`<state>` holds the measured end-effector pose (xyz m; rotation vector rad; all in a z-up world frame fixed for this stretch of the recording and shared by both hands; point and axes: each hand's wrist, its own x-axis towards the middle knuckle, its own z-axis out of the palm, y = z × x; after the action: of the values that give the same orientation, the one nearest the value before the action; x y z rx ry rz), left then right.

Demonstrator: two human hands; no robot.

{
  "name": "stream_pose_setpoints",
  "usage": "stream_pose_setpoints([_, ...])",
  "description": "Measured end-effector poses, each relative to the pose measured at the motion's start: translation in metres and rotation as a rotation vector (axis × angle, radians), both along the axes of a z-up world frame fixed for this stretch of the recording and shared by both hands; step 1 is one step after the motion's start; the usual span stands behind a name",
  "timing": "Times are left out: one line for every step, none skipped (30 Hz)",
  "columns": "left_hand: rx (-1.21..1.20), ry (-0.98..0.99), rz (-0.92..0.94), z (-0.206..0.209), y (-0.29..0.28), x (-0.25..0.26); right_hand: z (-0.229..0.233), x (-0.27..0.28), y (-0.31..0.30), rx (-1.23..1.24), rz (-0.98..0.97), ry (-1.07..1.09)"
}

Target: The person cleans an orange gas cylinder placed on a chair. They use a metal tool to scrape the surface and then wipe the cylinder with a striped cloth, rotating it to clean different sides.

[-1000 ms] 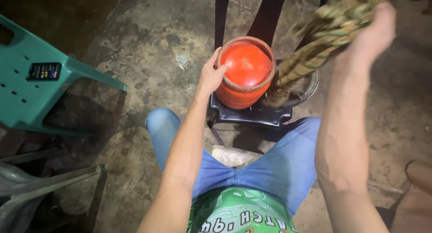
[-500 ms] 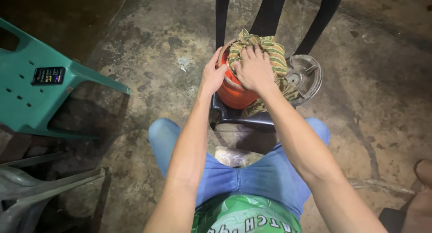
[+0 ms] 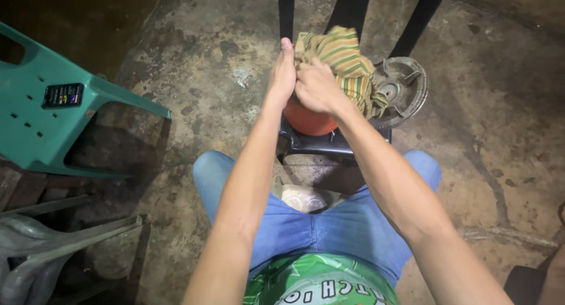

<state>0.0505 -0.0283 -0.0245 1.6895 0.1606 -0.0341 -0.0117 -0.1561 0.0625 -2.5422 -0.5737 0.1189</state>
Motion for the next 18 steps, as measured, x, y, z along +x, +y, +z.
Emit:
stream_pose_setpoints([0.055, -0.008, 0.069, 0.002, -0.008, 0.0, 0.004, -0.007, -0.001, 0.039, -0.02, 0.048])
stream_pose_setpoints([0.058, -0.025, 0.127, 0.003, -0.011, -0.004, 0.007, -0.012, -0.003, 0.078, -0.04, 0.096])
stream_pose_setpoints([0.057, -0.043, 0.186, 0.005, -0.015, -0.01, 0.009, -0.016, -0.006, 0.113, -0.06, 0.143])
stream_pose_setpoints([0.056, -0.06, 0.244, 0.008, -0.018, -0.014, 0.011, -0.016, -0.009, 0.163, -0.038, 0.126])
stream_pose_setpoints([0.093, -0.071, 0.277, 0.011, -0.02, -0.017, 0.011, -0.018, -0.01, 0.215, -0.012, 0.113])
stream_pose_setpoints([0.13, -0.082, 0.31, 0.014, -0.022, -0.02, 0.01, -0.021, -0.012, 0.267, 0.014, 0.1])
stream_pose_setpoints([0.169, -0.094, 0.349, 0.015, -0.022, -0.023, 0.01, -0.023, -0.012, 0.278, 0.026, 0.071])
stream_pose_setpoints([0.143, -0.13, 0.369, 0.016, -0.021, -0.027, 0.01, -0.026, -0.011, 0.289, 0.039, 0.042])
stream_pose_setpoints([0.116, -0.174, 0.392, 0.017, -0.02, -0.028, 0.013, -0.025, -0.01, 0.298, 0.057, 0.006])
stream_pose_setpoints([0.089, -0.218, 0.415, 0.019, -0.019, -0.027, 0.017, -0.023, -0.011, 0.256, 0.032, 0.024])
stream_pose_setpoints([0.093, -0.218, 0.409, 0.02, -0.02, -0.027, 0.022, -0.022, -0.01, 0.214, 0.006, 0.046])
stream_pose_setpoints([0.098, -0.217, 0.403, 0.021, -0.024, -0.027, 0.026, -0.022, -0.009, 0.173, -0.019, 0.068])
stream_pose_setpoints([0.102, -0.215, 0.394, 0.022, -0.026, -0.028, 0.029, -0.024, -0.011, 0.183, -0.061, 0.148])
stream_pose_setpoints([0.142, -0.212, 0.379, 0.024, -0.026, -0.029, 0.031, -0.025, -0.015, 0.191, -0.102, 0.228])
stream_pose_setpoints([0.179, -0.211, 0.365, 0.027, -0.027, -0.029, 0.03, -0.024, -0.021, 0.196, -0.144, 0.306])
stream_pose_setpoints([0.215, -0.21, 0.35, 0.03, -0.029, -0.029, 0.027, -0.021, -0.023, 0.257, -0.178, 0.279])
stream_pose_setpoints([0.18, -0.218, 0.353, 0.032, -0.029, -0.029, 0.021, -0.016, -0.024, 0.323, -0.216, 0.25])
stream_pose_setpoints([0.145, -0.226, 0.356, 0.035, -0.029, -0.03, 0.013, -0.01, -0.026, 0.389, -0.255, 0.22])
